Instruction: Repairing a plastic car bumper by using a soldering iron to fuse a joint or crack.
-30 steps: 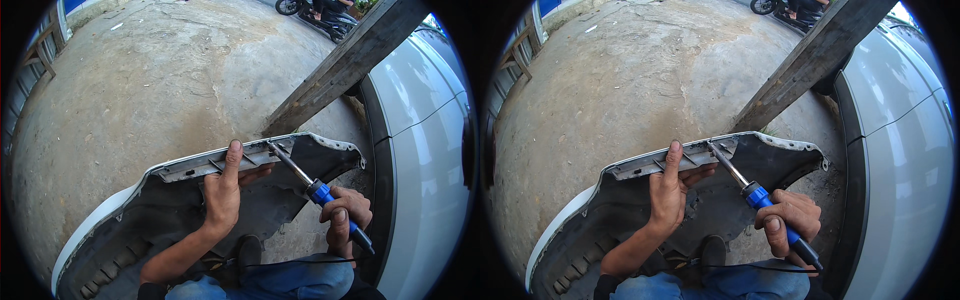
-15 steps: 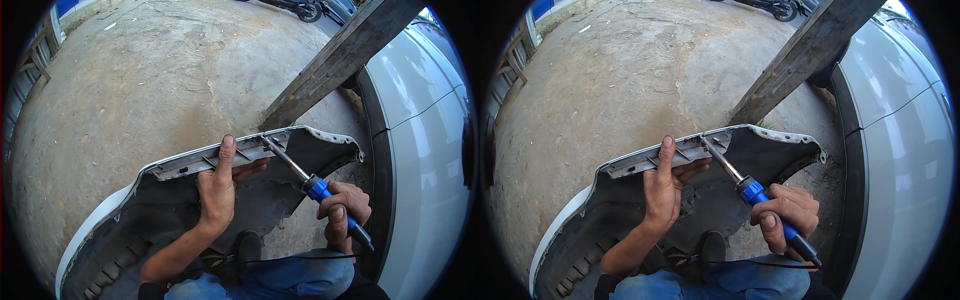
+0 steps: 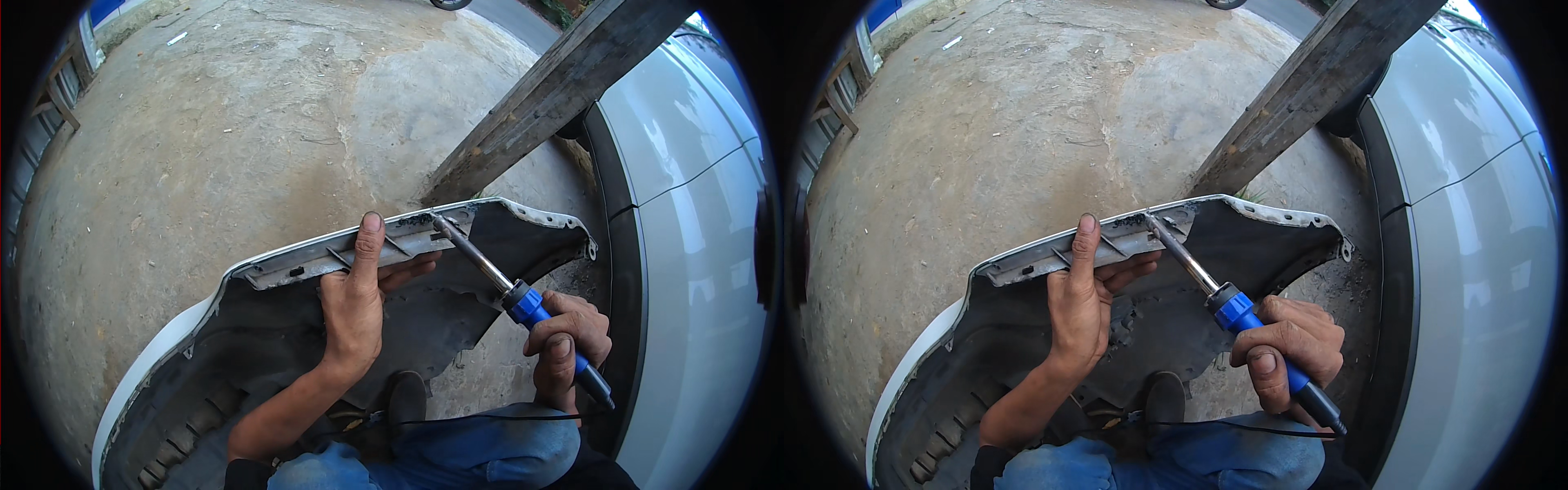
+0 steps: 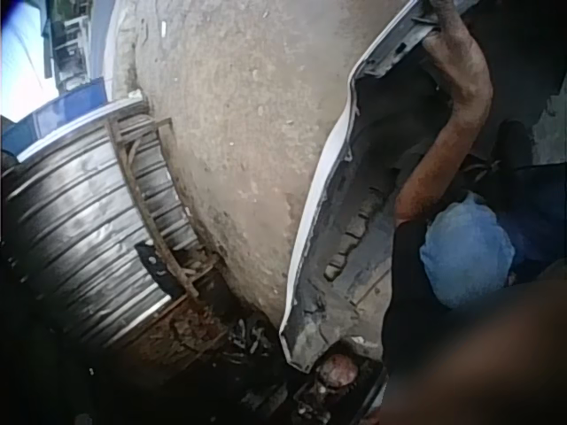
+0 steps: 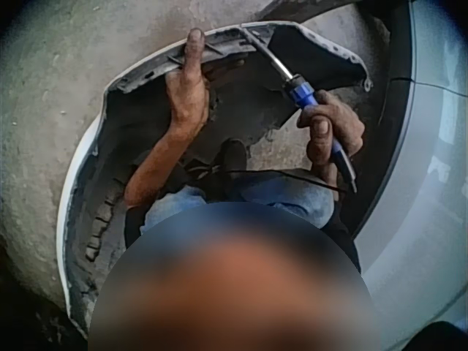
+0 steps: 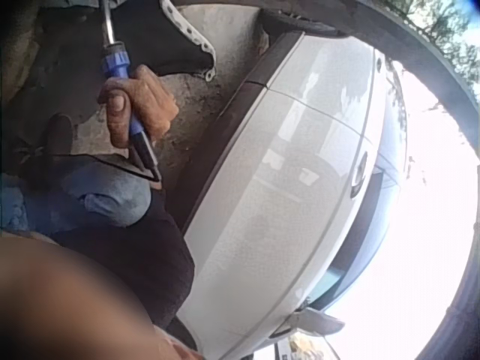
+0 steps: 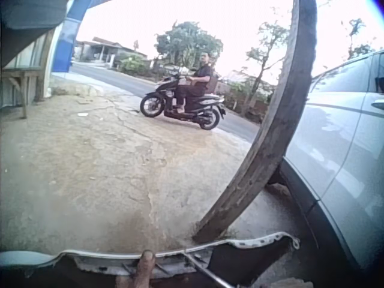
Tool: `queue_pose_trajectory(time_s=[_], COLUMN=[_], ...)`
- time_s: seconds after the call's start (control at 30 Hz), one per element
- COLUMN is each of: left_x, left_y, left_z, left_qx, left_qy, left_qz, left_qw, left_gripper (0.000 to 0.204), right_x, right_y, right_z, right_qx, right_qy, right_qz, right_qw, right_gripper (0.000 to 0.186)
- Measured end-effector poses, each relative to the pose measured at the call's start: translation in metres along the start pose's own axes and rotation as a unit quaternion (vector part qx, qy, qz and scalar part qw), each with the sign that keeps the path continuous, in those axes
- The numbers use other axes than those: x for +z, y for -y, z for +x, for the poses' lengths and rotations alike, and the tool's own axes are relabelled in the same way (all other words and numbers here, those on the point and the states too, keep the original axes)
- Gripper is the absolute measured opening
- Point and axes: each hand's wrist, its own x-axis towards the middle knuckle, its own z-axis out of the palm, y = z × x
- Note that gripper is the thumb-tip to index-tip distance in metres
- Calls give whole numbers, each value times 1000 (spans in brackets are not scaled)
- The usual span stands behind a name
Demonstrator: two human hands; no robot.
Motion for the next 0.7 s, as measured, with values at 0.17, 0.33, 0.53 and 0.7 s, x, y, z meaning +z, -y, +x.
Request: queue_pose_trajectory(time_s=[0.17, 0.33, 0.53, 0.7], left_x=[0, 1, 2, 1], left_y=[-1, -1, -2, -2], left_z=[-1, -1, 0, 0], left_qx=[-4, -7, -2, -1], left_qy=[-2, -8, -2, -2], left_qz=[1, 2, 4, 8], left_qw=[1000, 1000, 1000, 1000], left_gripper=[51, 51, 52, 52], right_x=[0, 2, 0, 4], right_y=[-2, -4, -5, -9], right_z=[-1, 0, 0, 0], right_qx=[3, -1, -3, -15], right_qy=[7, 13, 19, 9], right_qz=[-8, -6, 2, 6], right_qw=[1000, 1000, 1000, 1000], right_gripper=[23, 23, 24, 25])
